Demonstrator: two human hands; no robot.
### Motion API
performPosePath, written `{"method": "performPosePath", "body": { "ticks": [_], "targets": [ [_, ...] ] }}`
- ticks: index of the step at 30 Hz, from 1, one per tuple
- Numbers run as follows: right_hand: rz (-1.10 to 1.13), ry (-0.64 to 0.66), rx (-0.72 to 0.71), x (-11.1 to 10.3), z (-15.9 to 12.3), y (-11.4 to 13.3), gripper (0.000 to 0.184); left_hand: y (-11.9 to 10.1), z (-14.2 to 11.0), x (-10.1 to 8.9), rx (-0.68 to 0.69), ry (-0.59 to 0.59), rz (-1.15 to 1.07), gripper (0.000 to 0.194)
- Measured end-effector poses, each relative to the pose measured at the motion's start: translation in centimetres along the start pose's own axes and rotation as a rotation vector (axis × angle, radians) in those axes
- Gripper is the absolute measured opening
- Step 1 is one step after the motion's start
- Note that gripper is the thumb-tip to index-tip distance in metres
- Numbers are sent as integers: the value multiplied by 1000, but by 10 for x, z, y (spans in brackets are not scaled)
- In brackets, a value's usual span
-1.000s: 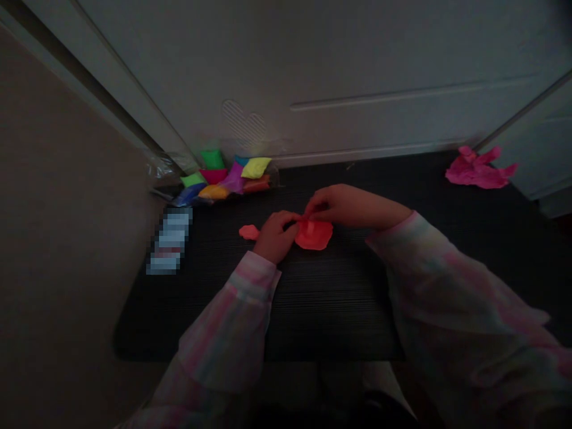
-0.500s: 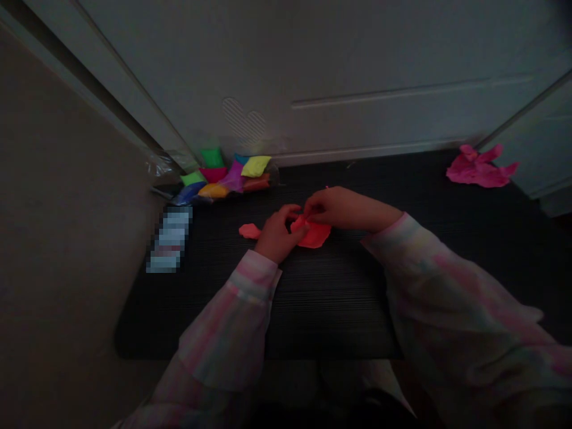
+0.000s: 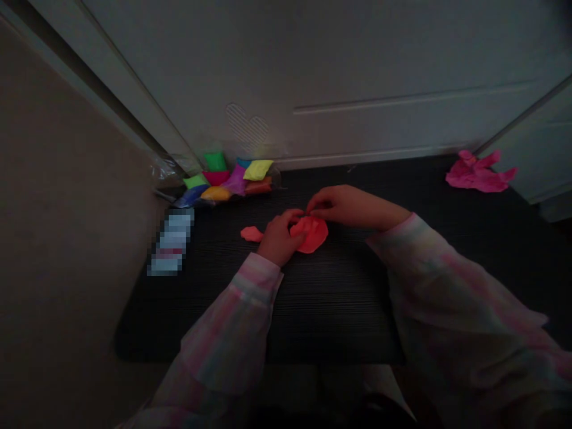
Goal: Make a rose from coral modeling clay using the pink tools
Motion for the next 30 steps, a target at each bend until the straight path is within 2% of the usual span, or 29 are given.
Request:
{"method": "performPosePath", "body": {
  "ticks": [3, 7, 11, 15, 18, 22, 25, 30],
  "targets": [
    [-8, -13, 3, -4, -3, -1, 20, -2, -1, 0, -3, -5, 17, 38],
    [12, 21, -4, 1, -1, -1, 23, -4, -2, -2, -1, -22, -9, 35],
    [30, 30, 23, 5, 0, -5, 28, 1, -4, -12, -23, -132, -137, 24],
    [39, 52, 39, 6, -1, -8, 38, 5, -5, -16, -55, -193, -154, 20],
    [24, 94, 38, 12, 1, -7, 42, -2, -9, -20, 4, -264, -80, 19],
    [13, 124, 41, 20, 7, -8, 31, -21, -20, -28, 154, -403, 77, 21],
    [27, 63, 39, 16, 9, -12, 25, -29, -29, -35, 219, -495, 149, 21],
    [111, -68, 80, 5, 5, -25, 26, -30, -42, -55, 230, -668, 324, 21]
  ]
}}
Point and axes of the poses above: each hand's wrist, its own z-axis towards the middle knuckle, its own x-axis out of the palm, y = z × x, the point moved 8 cm from there along z, towards the middle knuckle, and after that the axes turned 14 degrees about y, right-handed, at the moved point
